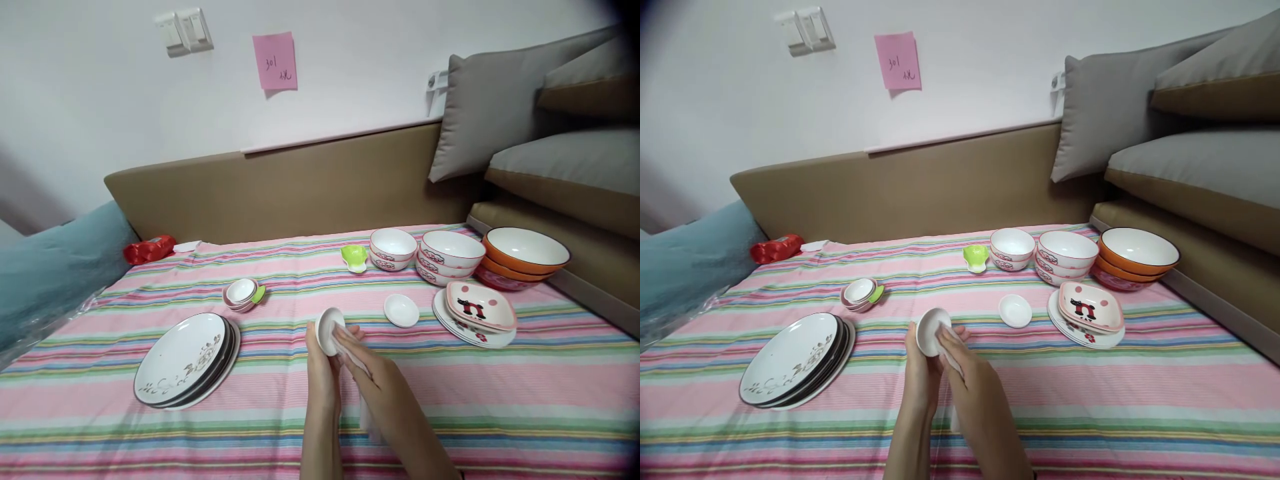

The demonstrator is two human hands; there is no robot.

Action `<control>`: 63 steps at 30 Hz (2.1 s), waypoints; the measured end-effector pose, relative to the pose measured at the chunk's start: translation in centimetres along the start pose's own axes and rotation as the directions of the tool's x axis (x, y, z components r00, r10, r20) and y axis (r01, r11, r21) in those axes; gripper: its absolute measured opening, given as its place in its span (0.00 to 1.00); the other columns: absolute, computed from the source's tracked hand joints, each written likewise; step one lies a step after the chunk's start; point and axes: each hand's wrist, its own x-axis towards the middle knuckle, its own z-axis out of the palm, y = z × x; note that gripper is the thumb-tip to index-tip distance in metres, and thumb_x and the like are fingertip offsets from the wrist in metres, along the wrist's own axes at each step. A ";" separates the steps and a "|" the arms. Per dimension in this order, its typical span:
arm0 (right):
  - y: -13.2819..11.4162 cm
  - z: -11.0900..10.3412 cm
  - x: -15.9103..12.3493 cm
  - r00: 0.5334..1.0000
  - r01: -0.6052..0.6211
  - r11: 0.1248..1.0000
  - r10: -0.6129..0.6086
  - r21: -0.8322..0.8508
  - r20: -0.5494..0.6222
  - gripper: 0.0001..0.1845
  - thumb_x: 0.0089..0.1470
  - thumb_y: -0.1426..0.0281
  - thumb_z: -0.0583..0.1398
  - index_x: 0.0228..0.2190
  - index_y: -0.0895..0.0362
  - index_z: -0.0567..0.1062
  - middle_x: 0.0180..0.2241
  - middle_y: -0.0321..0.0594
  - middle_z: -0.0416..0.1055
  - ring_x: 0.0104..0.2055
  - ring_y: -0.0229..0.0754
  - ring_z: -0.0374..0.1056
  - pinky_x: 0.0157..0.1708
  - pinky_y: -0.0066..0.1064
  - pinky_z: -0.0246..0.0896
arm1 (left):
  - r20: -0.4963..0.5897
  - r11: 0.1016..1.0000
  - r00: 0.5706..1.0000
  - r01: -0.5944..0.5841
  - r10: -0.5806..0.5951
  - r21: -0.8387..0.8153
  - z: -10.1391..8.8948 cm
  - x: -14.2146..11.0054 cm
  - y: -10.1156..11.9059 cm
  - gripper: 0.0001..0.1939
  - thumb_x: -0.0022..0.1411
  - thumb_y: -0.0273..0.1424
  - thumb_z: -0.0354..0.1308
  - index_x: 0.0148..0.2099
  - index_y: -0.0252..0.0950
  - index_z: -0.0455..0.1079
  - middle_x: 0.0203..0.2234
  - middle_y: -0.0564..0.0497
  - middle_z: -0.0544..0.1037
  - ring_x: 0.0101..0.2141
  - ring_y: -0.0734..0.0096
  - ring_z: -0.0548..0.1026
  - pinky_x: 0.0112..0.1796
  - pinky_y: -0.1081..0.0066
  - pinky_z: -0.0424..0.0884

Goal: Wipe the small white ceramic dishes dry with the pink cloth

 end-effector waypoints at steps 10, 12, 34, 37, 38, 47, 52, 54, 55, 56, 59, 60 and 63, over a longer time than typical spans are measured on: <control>-0.3 -0.8 0.0 0.997 -0.052 0.998 0.051 0.019 0.058 0.20 0.56 0.68 0.57 0.51 0.50 0.72 0.52 0.38 0.70 0.56 0.49 0.65 0.56 0.45 0.60 | 0.030 0.992 0.992 0.119 -0.120 0.051 -0.5 0.1 -0.2 0.39 0.60 0.57 0.43 0.43 0.23 0.75 0.31 0.36 0.81 0.37 0.51 0.78 0.43 0.59 0.71; -0.1 -0.7 0.0 0.999 -0.044 0.999 0.043 -0.024 -0.026 0.25 0.53 0.72 0.57 0.53 0.50 0.70 0.54 0.39 0.69 0.57 0.49 0.65 0.55 0.44 0.61 | 0.038 0.994 0.995 0.088 -0.091 0.067 -0.3 0.1 -0.5 0.38 0.60 0.56 0.43 0.43 0.25 0.75 0.31 0.38 0.81 0.36 0.53 0.78 0.42 0.61 0.71; -0.4 -0.9 -0.4 0.972 0.147 0.931 -0.199 -0.336 -0.126 0.23 0.53 0.77 0.52 0.48 0.50 0.75 0.49 0.38 0.73 0.53 0.45 0.68 0.51 0.37 0.64 | 0.072 0.990 0.997 0.023 -0.014 -0.139 0.2 0.1 -0.7 0.30 0.63 0.50 0.45 0.44 0.27 0.73 0.28 0.44 0.80 0.34 0.62 0.78 0.39 0.68 0.71; -0.5 -0.8 -0.3 0.980 0.074 0.954 -0.124 -0.289 -0.157 0.20 0.56 0.73 0.53 0.47 0.51 0.76 0.48 0.39 0.75 0.50 0.47 0.70 0.47 0.36 0.67 | 0.127 0.998 0.991 0.042 -0.035 -0.054 0.1 0.2 -1.1 0.35 0.61 0.54 0.44 0.44 0.26 0.74 0.29 0.41 0.80 0.36 0.57 0.78 0.39 0.66 0.71; -0.6 -0.7 -0.3 0.979 0.044 0.964 -0.093 -0.260 -0.179 0.19 0.56 0.71 0.53 0.48 0.51 0.75 0.48 0.40 0.75 0.50 0.47 0.71 0.45 0.35 0.68 | 0.130 0.998 0.991 0.039 -0.033 -0.042 0.2 0.2 -1.2 0.35 0.60 0.54 0.45 0.44 0.26 0.74 0.30 0.41 0.80 0.36 0.57 0.78 0.39 0.66 0.71; -1.8 -1.1 -0.1 0.994 0.086 0.996 -0.085 -0.003 0.064 0.21 0.59 0.68 0.54 0.54 0.49 0.70 0.56 0.34 0.67 0.59 0.43 0.62 0.58 0.36 0.58 | 0.180 0.993 0.977 0.113 -0.115 0.021 0.5 -0.7 -0.4 0.42 0.58 0.59 0.40 0.44 0.24 0.75 0.34 0.36 0.81 0.38 0.54 0.78 0.37 0.66 0.72; -2.7 -1.4 -0.3 0.993 -0.012 0.986 0.031 -0.168 0.112 0.21 0.57 0.69 0.55 0.51 0.46 0.72 0.55 0.33 0.68 0.58 0.46 0.63 0.58 0.40 0.58 | 0.151 0.998 0.987 0.055 -0.048 -0.039 0.2 -0.4 0.1 0.41 0.61 0.56 0.37 0.44 0.23 0.75 0.34 0.35 0.81 0.38 0.53 0.78 0.39 0.64 0.71; -2.7 -0.8 -0.3 0.995 -0.082 0.964 0.093 -0.252 0.032 0.22 0.57 0.68 0.54 0.53 0.47 0.70 0.56 0.34 0.67 0.59 0.48 0.62 0.57 0.44 0.58 | 0.147 0.999 0.989 0.032 -0.028 -0.023 -0.1 -0.2 -0.1 0.40 0.61 0.55 0.38 0.45 0.24 0.75 0.35 0.37 0.81 0.39 0.55 0.78 0.41 0.65 0.71; -2.6 -0.3 -0.2 0.995 -0.097 0.961 0.101 -0.259 0.005 0.22 0.58 0.68 0.53 0.55 0.48 0.68 0.57 0.34 0.65 0.59 0.48 0.61 0.58 0.44 0.58 | 0.135 0.999 0.990 0.033 -0.033 0.002 -0.3 -0.1 -0.1 0.40 0.61 0.56 0.39 0.46 0.25 0.75 0.36 0.38 0.81 0.40 0.55 0.78 0.42 0.66 0.70; -2.5 0.1 -0.1 0.995 -0.097 0.966 0.098 -0.241 -0.007 0.23 0.59 0.67 0.52 0.56 0.49 0.66 0.58 0.35 0.63 0.61 0.48 0.59 0.58 0.44 0.57 | 0.119 0.999 0.992 0.038 -0.041 0.032 -0.5 -0.1 -0.2 0.40 0.60 0.57 0.40 0.45 0.25 0.75 0.37 0.38 0.81 0.40 0.56 0.78 0.43 0.66 0.70; -2.2 0.9 0.2 0.999 -0.029 0.994 0.032 -0.110 0.024 0.24 0.61 0.65 0.50 0.58 0.51 0.63 0.61 0.35 0.59 0.64 0.45 0.54 0.61 0.41 0.53 | 0.094 0.992 0.992 0.072 -0.082 0.101 -1.0 -0.1 -0.2 0.41 0.58 0.59 0.41 0.43 0.26 0.76 0.39 0.38 0.80 0.41 0.56 0.77 0.43 0.68 0.69; -2.2 0.9 0.3 0.999 -0.003 0.998 0.005 -0.068 0.040 0.24 0.61 0.65 0.50 0.58 0.51 0.64 0.61 0.36 0.59 0.64 0.44 0.53 0.61 0.40 0.52 | 0.102 0.991 0.991 0.081 -0.092 0.111 -1.1 -0.1 -0.1 0.42 0.57 0.60 0.41 0.43 0.26 0.76 0.39 0.38 0.80 0.41 0.56 0.77 0.42 0.68 0.70; -2.2 0.0 0.3 0.993 0.026 0.999 -0.023 -0.021 0.112 0.22 0.57 0.69 0.53 0.54 0.52 0.70 0.57 0.36 0.66 0.61 0.45 0.59 0.60 0.39 0.54 | 0.127 0.988 0.986 0.095 -0.110 0.120 -1.2 -0.2 -0.1 0.44 0.56 0.62 0.40 0.42 0.25 0.76 0.36 0.36 0.81 0.38 0.53 0.78 0.38 0.66 0.71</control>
